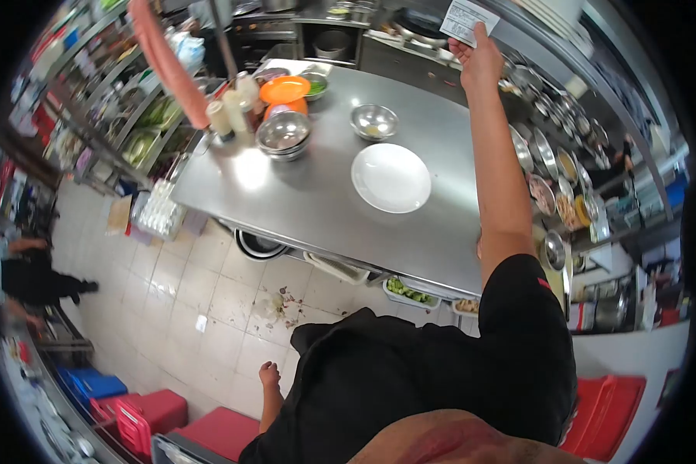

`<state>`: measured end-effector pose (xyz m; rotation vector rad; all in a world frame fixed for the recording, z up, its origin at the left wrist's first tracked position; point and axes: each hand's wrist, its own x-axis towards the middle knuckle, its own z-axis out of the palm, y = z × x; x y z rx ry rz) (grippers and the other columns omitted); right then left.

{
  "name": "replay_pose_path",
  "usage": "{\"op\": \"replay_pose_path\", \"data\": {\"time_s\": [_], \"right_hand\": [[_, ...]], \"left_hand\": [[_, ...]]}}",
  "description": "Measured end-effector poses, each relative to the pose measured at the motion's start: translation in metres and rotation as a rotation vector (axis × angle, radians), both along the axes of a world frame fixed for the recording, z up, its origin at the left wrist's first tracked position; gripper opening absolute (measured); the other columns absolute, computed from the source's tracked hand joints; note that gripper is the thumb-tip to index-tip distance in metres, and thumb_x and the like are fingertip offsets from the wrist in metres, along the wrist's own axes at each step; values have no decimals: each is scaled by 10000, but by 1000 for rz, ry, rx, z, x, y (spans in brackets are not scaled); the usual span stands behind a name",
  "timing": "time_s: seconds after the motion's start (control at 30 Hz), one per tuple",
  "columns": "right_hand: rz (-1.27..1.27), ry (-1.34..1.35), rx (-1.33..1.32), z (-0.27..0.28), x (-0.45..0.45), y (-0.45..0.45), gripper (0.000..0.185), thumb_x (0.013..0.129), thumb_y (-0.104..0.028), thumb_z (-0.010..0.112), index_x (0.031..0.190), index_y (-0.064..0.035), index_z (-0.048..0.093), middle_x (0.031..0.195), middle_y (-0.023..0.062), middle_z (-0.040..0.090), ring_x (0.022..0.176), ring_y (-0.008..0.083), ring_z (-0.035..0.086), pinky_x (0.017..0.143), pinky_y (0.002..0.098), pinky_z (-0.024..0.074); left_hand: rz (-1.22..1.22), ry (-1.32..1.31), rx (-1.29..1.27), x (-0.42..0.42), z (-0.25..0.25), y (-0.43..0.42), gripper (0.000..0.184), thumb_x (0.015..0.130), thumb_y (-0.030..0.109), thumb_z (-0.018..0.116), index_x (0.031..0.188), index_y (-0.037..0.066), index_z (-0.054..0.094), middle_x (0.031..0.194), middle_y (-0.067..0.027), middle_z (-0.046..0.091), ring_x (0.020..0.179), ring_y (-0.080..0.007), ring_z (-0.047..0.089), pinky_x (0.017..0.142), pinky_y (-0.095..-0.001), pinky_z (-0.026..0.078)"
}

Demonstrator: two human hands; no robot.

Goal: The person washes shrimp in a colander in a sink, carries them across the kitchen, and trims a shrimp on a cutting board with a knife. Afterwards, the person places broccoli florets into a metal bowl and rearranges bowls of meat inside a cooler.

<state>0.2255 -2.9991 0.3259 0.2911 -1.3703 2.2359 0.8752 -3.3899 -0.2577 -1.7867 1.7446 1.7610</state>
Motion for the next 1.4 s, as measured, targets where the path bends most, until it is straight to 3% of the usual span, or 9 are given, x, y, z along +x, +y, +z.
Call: {"op": "replay_pose_path", "data": {"time_s": [0.4, 0.5, 0.73, 0.8, 0.87, 0.93, 0.97, 1.13, 1.4], "right_hand": [[-13, -153, -130, 7, 21, 68, 232, 888, -217, 613, 1060, -63, 590, 927, 107, 668, 781, 199, 655, 643, 354, 546], [62, -100, -158, 9, 18, 57, 281, 878, -361, 650, 916, -85, 606, 724, 45, 649, 585, 126, 609, 516, 275, 515], [216, -69, -219, -5, 20, 43, 260, 892, -345, 634, 924, -89, 604, 686, 31, 623, 586, 138, 610, 522, 275, 525], [246, -101, -219, -33, 7, 44, 262, 897, -349, 628, 915, -89, 599, 687, 30, 616, 601, 139, 615, 534, 269, 527], [303, -38, -149, -45, 19, 44, 312, 895, -375, 632, 907, -68, 579, 757, 52, 618, 687, 145, 623, 577, 284, 539], [281, -204, -85, -57, 9, 48, 254, 880, -286, 630, 855, -35, 599, 775, 115, 632, 684, 237, 625, 606, 347, 535], [379, -141, 3, -79, 7, 51, 271, 883, -252, 662, 983, -8, 597, 865, 102, 667, 720, 192, 656, 633, 295, 540], [338, -500, 376, -209, -17, 17, 295, 862, -270, 661, 970, 4, 654, 761, 38, 647, 688, 106, 604, 593, 250, 491], [277, -204, 1167, -279, -2, -95, 363, 831, -387, 619, 986, -68, 697, 909, 98, 698, 837, 266, 650, 742, 357, 498]], "left_hand": [[-188, 64, -110, -94, 42, -19, 409, 824, 96, 616, 1208, -27, 548, 641, -26, 535, 473, -92, 461, 412, -249, 376], [-248, 78, -128, -101, 41, -9, 410, 810, 95, 626, 1193, -37, 563, 622, -29, 547, 461, -100, 465, 416, -257, 365], [-346, -38, -169, -32, 56, 43, 423, 779, 93, 642, 1177, -38, 585, 628, -57, 583, 490, -115, 508, 452, -270, 399], [-635, 31, -489, 26, -5, 40, 403, 777, 182, 663, 1101, -54, 626, 850, -200, 687, 775, -288, 675, 698, -377, 528], [-621, -104, -543, 51, -36, 53, 403, 784, 221, 663, 1095, -34, 640, 1011, -232, 670, 965, -345, 648, 833, -399, 505], [-439, -124, -326, 22, 12, 75, 389, 794, 210, 661, 1111, -16, 643, 1000, -208, 679, 964, -314, 648, 833, -381, 504], [-417, -171, -324, 25, 21, 86, 393, 794, 204, 662, 1122, -12, 640, 997, -202, 681, 949, -298, 651, 826, -369, 505], [-208, -145, -204, 41, 28, 113, 414, 801, 183, 659, 1163, -13, 617, 1014, -195, 679, 943, -266, 651, 832, -345, 503], [-75, -147, -230, 89, 40, 156, 406, 814, 169, 643, 1176, -12, 608, 1025, -189, 676, 939, -259, 648, 824, -342, 504]]}}
